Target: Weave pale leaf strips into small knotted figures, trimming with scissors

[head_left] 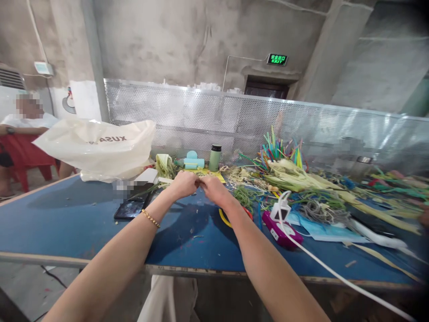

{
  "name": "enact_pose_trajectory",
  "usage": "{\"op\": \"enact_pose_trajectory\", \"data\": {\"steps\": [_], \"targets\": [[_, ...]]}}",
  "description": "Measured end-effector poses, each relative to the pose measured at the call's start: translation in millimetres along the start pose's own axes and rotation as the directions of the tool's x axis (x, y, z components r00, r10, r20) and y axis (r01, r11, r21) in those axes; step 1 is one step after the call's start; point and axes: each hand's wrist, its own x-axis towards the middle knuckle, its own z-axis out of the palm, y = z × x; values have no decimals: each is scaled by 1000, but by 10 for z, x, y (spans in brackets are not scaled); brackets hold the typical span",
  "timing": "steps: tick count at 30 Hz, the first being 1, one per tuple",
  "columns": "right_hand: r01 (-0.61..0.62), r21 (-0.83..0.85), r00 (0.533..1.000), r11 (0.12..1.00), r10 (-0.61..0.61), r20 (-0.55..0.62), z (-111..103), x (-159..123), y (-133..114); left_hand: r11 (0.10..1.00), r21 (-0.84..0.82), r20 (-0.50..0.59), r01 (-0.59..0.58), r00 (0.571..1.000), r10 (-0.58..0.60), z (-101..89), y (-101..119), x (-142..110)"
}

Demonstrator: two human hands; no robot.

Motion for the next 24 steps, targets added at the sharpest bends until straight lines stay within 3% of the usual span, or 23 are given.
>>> {"op": "enact_pose_trajectory", "data": {"steps": [6, 8, 10, 12, 13, 14, 16, 19, 21, 24], "targets": [[-1, 55, 1000, 998, 2, -13, -38, -52, 170, 999, -21, 14, 31, 999, -31, -106, 65, -13], [-96, 9, 995, 995, 96, 28, -100, -86, 238, 999, 0, 5, 39, 999, -39, -123, 69, -20], [-270, -111, 958, 956, 279, 70, -157, -117, 293, 997, 52, -17, 59, 998, -58, -125, 57, -32], [-416, -211, 904, 885, 428, 16, -190, -133, 330, 992, 104, -29, 74, 997, -71, -111, 31, -43], [-443, -211, 895, 871, 443, -47, -191, -131, 335, 990, 123, -27, 67, 998, -64, -98, 19, -46], [-428, -176, 903, 886, 415, -109, -180, -122, 328, 989, 138, -18, 44, 999, -42, -81, 11, -49], [-288, -44, 947, 957, 278, -163, -122, -84, 275, 988, 155, 2, -23, 1000, 24, -44, 16, -51], [-103, 159, 995, 982, 100, 26, 9, -15, 148, 981, 161, -4, -109, 994, 111, -9, 68, -57], [-142, 242, 987, 960, 121, 102, 76, 9, 99, 978, 168, -80, -122, 987, 137, -12, 110, -62], [-249, 397, 965, 884, 260, 26, 109, 7, 132, 990, 120, -339, -71, 935, 108, -34, 152, -55]]}}
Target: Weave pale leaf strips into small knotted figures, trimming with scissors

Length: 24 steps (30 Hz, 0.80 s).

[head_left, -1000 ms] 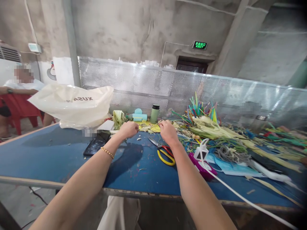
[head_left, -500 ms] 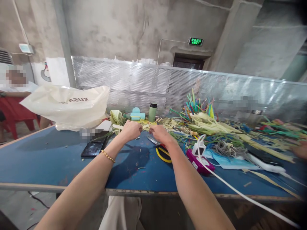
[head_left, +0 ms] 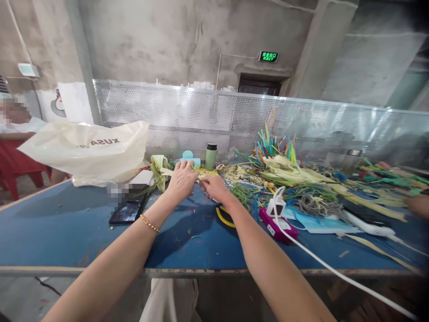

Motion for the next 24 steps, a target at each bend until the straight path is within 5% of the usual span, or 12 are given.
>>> {"op": "enact_pose_trajectory", "data": {"steps": [2, 5, 7, 11, 17, 21, 24], "targets": [[-49, 152, 987, 987, 71, -143, -25, 5, 45, 988, -127, -136, 92, 985, -109, 21, 15, 19], [-1, 280, 954, 960, 85, -288, -27, 12, 66, 843, -485, -3, 232, 964, -267, 150, 48, 37], [56, 247, 934, 967, 37, -355, 9, 12, 41, 612, -720, 201, 328, 942, -269, 268, 86, 34], [88, 104, 890, 991, -32, -455, 82, -3, -28, 59, -904, 377, 423, 856, -353, 395, 169, 8], [87, 17, 878, 996, -69, -474, 139, -46, -76, -317, -866, 476, 386, 831, -288, 343, 199, -12], [107, 44, 936, 993, -85, -343, 138, -57, -79, -322, -880, 451, 349, 826, -337, 366, 130, 4], [59, 93, 958, 994, -30, -285, 41, -25, -38, -15, -946, 297, 323, 849, -436, 368, 48, 33]]}}
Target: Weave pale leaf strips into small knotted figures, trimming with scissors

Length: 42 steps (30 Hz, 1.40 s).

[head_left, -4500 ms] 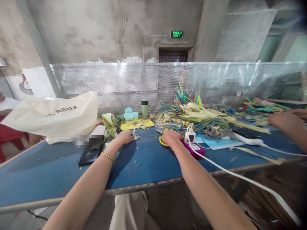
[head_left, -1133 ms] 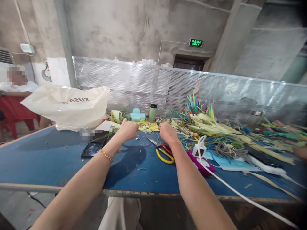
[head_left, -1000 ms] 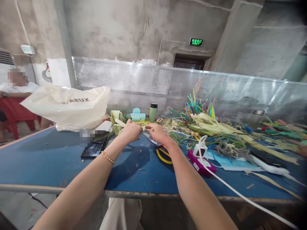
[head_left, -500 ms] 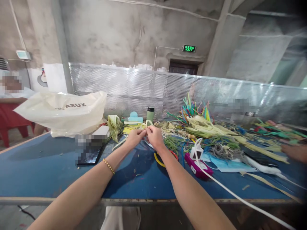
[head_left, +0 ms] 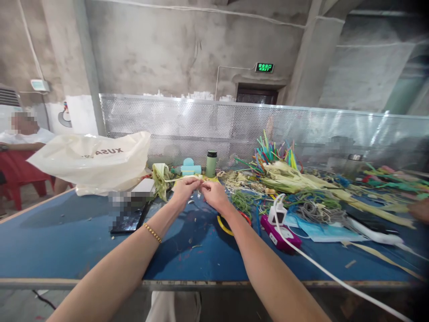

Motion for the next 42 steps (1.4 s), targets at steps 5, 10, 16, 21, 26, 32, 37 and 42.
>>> {"op": "enact_pose_trajectory", "data": {"steps": [5, 10, 16, 21, 26, 32, 37, 42], "targets": [[-185, 391, 964, 902, 245, -108, -179, 59, -5, 809, 495, 78, -316, 944, 320, -32, 72, 7], [-287, 624, 949, 727, 305, 80, -191, -5, -101, 794, 465, 185, -391, 920, 345, 13, 77, -45], [-218, 897, 944, 385, 316, 93, -206, 34, -102, 980, 113, 156, -162, 977, 143, 53, 86, -69], [-168, 926, 971, 337, 218, 97, -251, 33, -118, 995, -94, 158, 24, 987, -9, 56, 145, -97], [-117, 882, 958, 457, 287, -21, -221, 41, -90, 990, -91, 251, 105, 965, -79, 68, 166, -110], [-272, 789, 898, 551, 441, 1, -121, 50, -34, 995, -92, 116, -29, 993, 39, 90, 165, -99], [-377, 548, 909, 747, 413, 62, -193, 6, -49, 997, -22, 5, -76, 997, 76, 50, 139, -52], [-151, 472, 989, 869, 133, 70, -239, -17, -77, 970, 186, -64, -156, 983, 170, -43, 14, 40]]}}
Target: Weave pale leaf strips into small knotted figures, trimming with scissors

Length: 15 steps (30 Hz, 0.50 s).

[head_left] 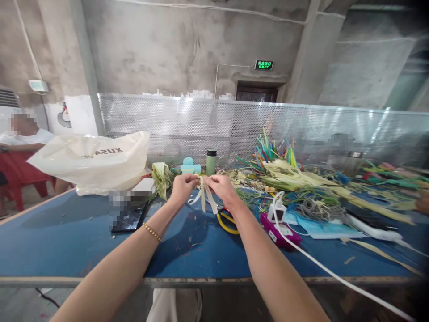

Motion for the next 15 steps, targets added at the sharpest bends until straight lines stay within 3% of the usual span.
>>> {"op": "enact_pose_trajectory", "data": {"steps": [4, 10, 12, 15], "targets": [[106, -184, 993, 977, -112, -24, -20, 16, 40, 977, 203, -2, -64, 998, 65, -44, -61, 31], [195, -536, 964, 821, -262, -51, -98, 59, 25, 940, 331, 92, -82, 994, 55, -58, 38, 14], [190, -534, 965, 824, -256, -51, -124, 67, 17, 962, 269, 142, -51, 990, 13, -55, 61, 5], [192, -365, 979, 911, -203, 8, -169, 55, 5, 996, 91, 181, 25, 983, -42, -51, 54, -1]]}}
